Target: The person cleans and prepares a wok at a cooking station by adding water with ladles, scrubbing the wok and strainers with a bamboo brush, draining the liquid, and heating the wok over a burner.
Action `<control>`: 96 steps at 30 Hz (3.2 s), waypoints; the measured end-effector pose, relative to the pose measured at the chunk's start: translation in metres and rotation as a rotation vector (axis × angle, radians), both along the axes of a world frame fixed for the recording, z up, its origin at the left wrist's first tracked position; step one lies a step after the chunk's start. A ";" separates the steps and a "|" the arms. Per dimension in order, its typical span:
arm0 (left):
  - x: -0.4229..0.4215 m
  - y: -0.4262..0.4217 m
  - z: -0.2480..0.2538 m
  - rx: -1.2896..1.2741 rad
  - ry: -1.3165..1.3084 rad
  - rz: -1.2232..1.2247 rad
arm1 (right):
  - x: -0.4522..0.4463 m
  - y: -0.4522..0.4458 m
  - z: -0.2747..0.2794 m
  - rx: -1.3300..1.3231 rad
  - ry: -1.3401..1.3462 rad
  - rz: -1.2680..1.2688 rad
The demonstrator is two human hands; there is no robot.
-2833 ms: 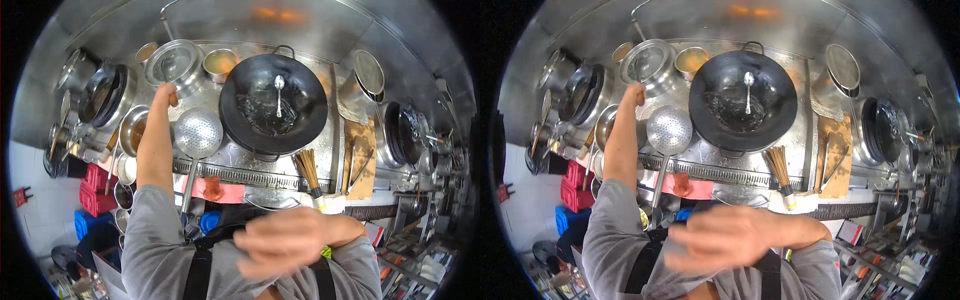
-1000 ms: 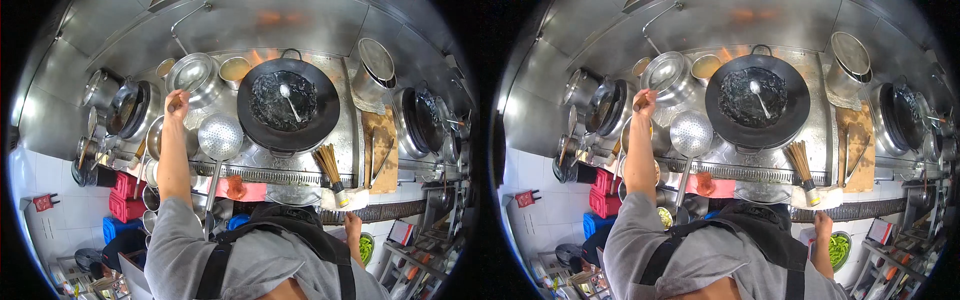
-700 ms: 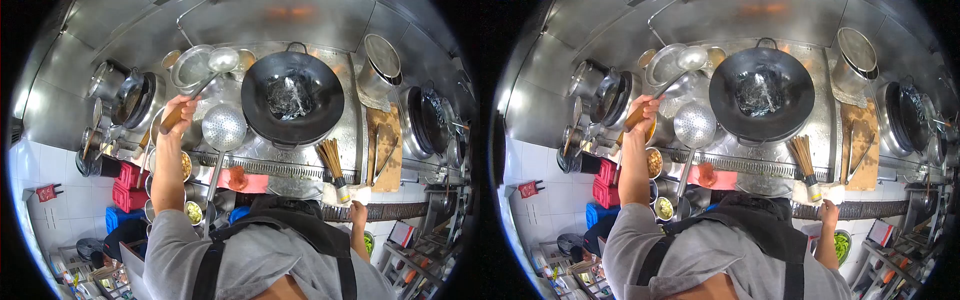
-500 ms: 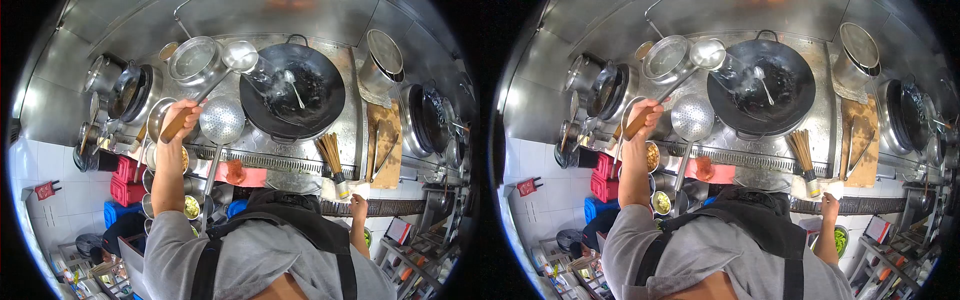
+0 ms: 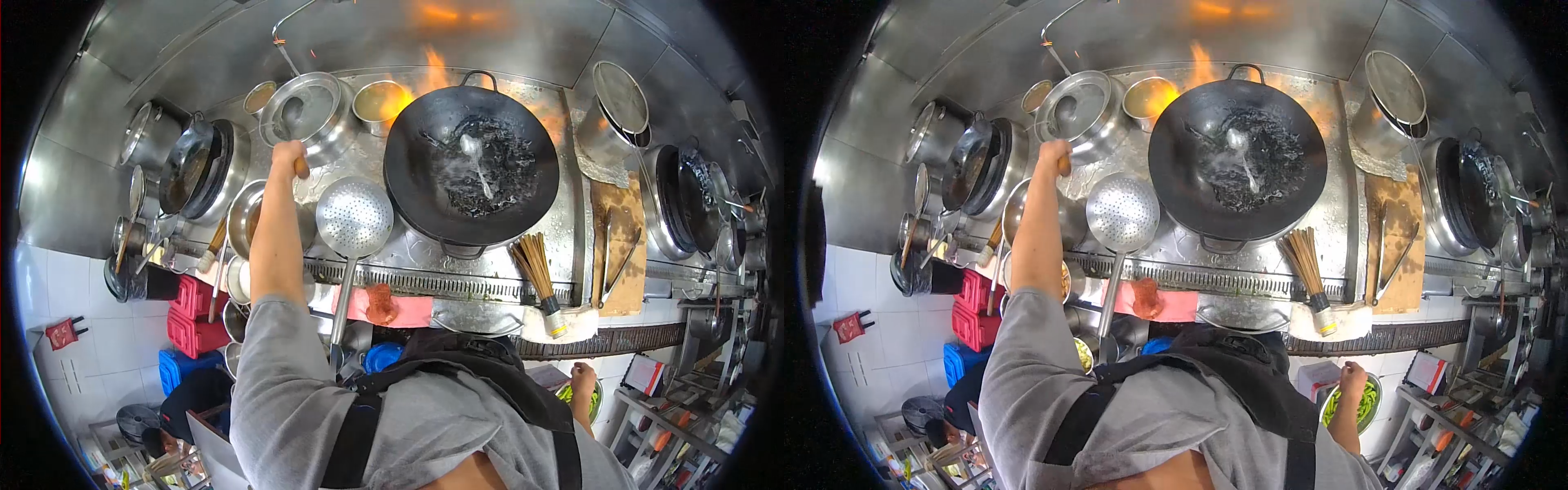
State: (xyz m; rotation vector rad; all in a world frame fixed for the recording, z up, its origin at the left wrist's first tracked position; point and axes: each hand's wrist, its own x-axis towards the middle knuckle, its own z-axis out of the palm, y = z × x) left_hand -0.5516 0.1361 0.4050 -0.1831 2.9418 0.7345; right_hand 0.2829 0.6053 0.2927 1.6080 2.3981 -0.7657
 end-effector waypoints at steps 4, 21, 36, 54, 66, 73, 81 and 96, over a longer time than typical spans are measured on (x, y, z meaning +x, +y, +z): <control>0.029 -0.010 0.013 1.608 -0.151 0.137 | 0.001 -0.022 0.017 0.030 -0.073 0.028; 0.247 0.056 0.152 1.994 -0.826 0.021 | -0.001 0.058 -0.044 -0.003 0.114 0.127; 0.068 -0.001 0.064 0.160 0.107 -0.066 | 0.062 -0.004 -0.063 0.020 0.038 0.021; -0.085 0.031 0.128 1.276 -0.427 -0.136 | -0.012 -0.125 0.018 -0.018 -0.090 -0.120; -0.038 -0.012 0.006 1.068 -0.217 -0.054 | -0.026 -0.073 -0.002 -0.033 0.043 -0.098; -0.011 0.039 0.017 2.060 -0.251 0.241 | -0.005 -0.052 0.009 0.000 0.037 -0.106; 0.016 0.159 0.147 1.779 -0.136 -0.165 | 0.049 0.001 -0.060 -0.081 0.236 -0.286; 0.174 0.206 0.240 0.868 0.013 -0.314 | -0.062 0.025 0.059 0.263 0.637 0.132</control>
